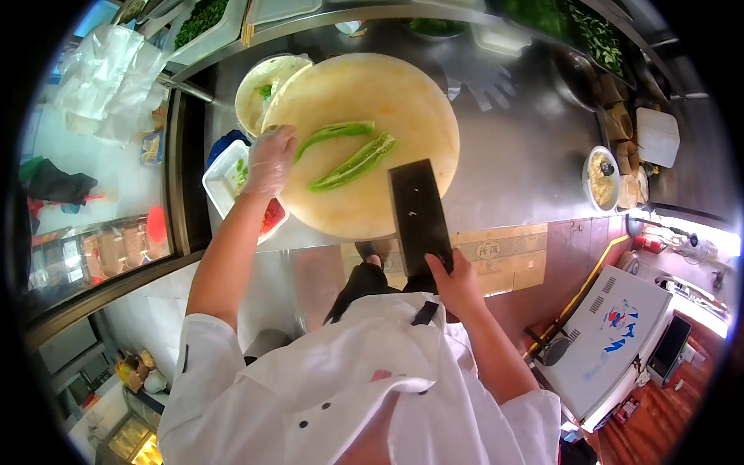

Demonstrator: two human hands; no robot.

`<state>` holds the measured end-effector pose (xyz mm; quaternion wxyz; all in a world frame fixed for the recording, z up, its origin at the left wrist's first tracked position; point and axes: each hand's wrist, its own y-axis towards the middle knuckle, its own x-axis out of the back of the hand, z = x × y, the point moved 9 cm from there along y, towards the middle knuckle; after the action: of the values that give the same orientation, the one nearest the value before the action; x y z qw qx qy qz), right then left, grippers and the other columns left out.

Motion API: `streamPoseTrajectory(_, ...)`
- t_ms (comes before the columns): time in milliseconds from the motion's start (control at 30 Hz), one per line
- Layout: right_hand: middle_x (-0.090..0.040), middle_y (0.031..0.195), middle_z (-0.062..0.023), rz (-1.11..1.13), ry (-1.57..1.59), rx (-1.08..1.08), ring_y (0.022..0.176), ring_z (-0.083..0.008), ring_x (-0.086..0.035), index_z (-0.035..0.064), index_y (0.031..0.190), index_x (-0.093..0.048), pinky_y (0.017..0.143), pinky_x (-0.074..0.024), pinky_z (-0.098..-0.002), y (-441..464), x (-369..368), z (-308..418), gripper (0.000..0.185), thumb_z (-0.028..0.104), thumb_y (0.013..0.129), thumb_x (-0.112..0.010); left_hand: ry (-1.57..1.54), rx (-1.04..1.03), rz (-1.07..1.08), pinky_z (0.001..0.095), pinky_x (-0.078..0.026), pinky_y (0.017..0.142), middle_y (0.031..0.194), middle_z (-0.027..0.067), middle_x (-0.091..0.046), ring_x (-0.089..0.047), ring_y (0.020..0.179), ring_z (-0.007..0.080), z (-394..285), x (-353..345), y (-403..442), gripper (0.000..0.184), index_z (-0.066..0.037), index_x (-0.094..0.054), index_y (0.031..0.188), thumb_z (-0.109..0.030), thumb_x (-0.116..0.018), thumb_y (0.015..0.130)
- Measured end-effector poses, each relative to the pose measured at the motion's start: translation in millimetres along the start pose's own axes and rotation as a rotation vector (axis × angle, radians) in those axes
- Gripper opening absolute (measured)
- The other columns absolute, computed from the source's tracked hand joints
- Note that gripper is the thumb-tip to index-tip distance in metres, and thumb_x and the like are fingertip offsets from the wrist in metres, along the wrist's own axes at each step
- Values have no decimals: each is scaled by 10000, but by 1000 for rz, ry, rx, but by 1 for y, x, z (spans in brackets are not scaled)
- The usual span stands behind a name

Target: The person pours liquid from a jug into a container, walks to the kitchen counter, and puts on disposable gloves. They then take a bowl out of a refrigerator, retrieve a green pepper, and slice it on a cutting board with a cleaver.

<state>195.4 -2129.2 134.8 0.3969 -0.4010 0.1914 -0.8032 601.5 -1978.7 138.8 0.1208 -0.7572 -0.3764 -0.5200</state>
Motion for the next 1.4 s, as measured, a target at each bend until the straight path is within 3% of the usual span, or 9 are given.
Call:
streamPoseTrajectory(167,-614,693,-140,-68,90,-75,548,-214,-574,-49,944,-580,540,-476,-364,-4,26,-44,397,334,936,-682,-123,-116,157,442,-522,771,933,170,-684,-665,877,361,-56,-58,46,174,-87,-700,1019,-191,-662,884)
streamPoseTrajectory(367,-591,664,-101,-76,144,-136,470,-170,-548,-29,949,-560,448,-450,-333,14,69,-61,385,336,935,-682,-394,113,528,396,-532,832,986,150,-712,-681,914,330,-63,-134,52,295,-68,-735,1020,-289,-758,827)
streamPoseTrajectory(700,-581,651,-130,42,81,19,504,-218,-564,-28,904,-556,503,-467,-377,109,145,-46,402,353,936,-679,-372,148,377,370,-503,884,1064,140,-684,-645,965,287,-90,-127,37,332,-49,-730,1055,-339,-719,896)
streamPoseTrajectory(800,-591,670,-140,73,9,101,536,-231,-571,-27,887,-552,549,-477,-389,131,158,-30,408,358,935,-680,-387,343,565,322,-494,938,1195,133,-613,-606,1108,221,-92,-132,31,324,-31,-699,1131,-292,-699,939)
streamPoseTrajectory(900,-598,684,-150,106,-31,159,539,-249,-570,-25,888,-551,562,-481,-395,147,162,-14,415,367,932,-681,-531,391,423,349,-486,826,1033,130,-666,-613,908,241,-91,-129,27,287,-36,-722,1063,-278,-659,923)
streamPoseTrajectory(1100,-616,716,-173,97,-98,170,589,-299,-593,-26,909,-552,597,-491,-414,152,147,-9,452,412,939,-660,-521,250,412,344,-500,862,1068,142,-669,-639,994,263,-81,-147,18,348,-64,-695,1163,-211,-662,849)
streamPoseTrajectory(1233,-639,762,-196,106,-104,95,691,-352,-616,-23,943,-570,664,-500,-432,135,131,-5,465,435,938,-652,-106,135,361,375,-486,945,1075,149,-671,-623,1059,319,-101,-129,27,411,-77,-690,1156,-185,-704,759)
streamPoseTrajectory(1333,-633,764,-201,45,-110,100,703,-354,-622,-24,943,-569,669,-499,-437,121,123,-2,465,431,930,-665,-91,268,441,357,-490,922,1083,142,-682,-634,1050,291,-96,-130,28,401,-90,-696,1141,-186,-709,753)
streamPoseTrajectory(1400,-618,715,-179,-6,-109,102,637,-314,-621,-24,928,-565,614,-495,-420,116,114,-10,461,425,927,-672,-459,287,533,343,-496,894,1090,138,-693,-647,1022,266,-75,-155,22,380,-84,-696,1141,-212,-712,784)
